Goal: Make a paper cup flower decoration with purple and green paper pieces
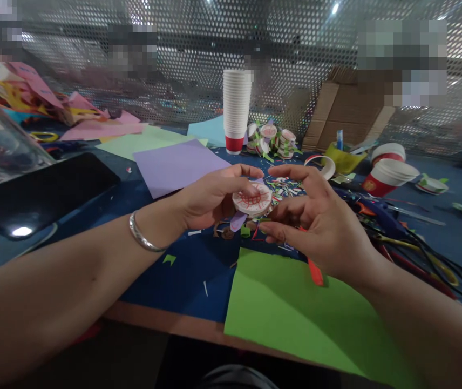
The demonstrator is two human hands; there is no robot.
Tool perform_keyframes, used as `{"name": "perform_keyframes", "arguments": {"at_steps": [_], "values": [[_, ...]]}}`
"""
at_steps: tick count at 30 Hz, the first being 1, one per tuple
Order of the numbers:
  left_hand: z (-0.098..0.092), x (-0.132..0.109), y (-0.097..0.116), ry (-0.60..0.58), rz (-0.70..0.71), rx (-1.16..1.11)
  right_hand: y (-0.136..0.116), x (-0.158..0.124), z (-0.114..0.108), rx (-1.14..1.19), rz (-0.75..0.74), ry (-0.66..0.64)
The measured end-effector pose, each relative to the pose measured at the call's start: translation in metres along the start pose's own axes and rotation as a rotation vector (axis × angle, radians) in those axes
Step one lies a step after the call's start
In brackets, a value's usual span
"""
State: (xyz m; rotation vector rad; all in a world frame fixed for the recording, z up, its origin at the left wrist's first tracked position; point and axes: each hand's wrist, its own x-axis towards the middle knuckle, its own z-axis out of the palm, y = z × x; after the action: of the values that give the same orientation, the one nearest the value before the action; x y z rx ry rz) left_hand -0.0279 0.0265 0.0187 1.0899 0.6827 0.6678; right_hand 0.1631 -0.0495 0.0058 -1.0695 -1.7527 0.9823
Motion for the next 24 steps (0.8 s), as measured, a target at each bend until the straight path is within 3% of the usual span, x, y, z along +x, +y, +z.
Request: {"name": "perform_keyframes", "arguments": {"at_steps": [12,24], "values": [[-0.0015,-0.0005,-0.0037,-0.096,-0.025,0.043,0.0007,0.0001,0.0023,0.029,0.031,-0.056],[0.0012,-0.0028,-0.0018,-0.13,0.007,0.084,0.0027,-0.0004,0.0,-0.082,0.034,-0.058]]}}
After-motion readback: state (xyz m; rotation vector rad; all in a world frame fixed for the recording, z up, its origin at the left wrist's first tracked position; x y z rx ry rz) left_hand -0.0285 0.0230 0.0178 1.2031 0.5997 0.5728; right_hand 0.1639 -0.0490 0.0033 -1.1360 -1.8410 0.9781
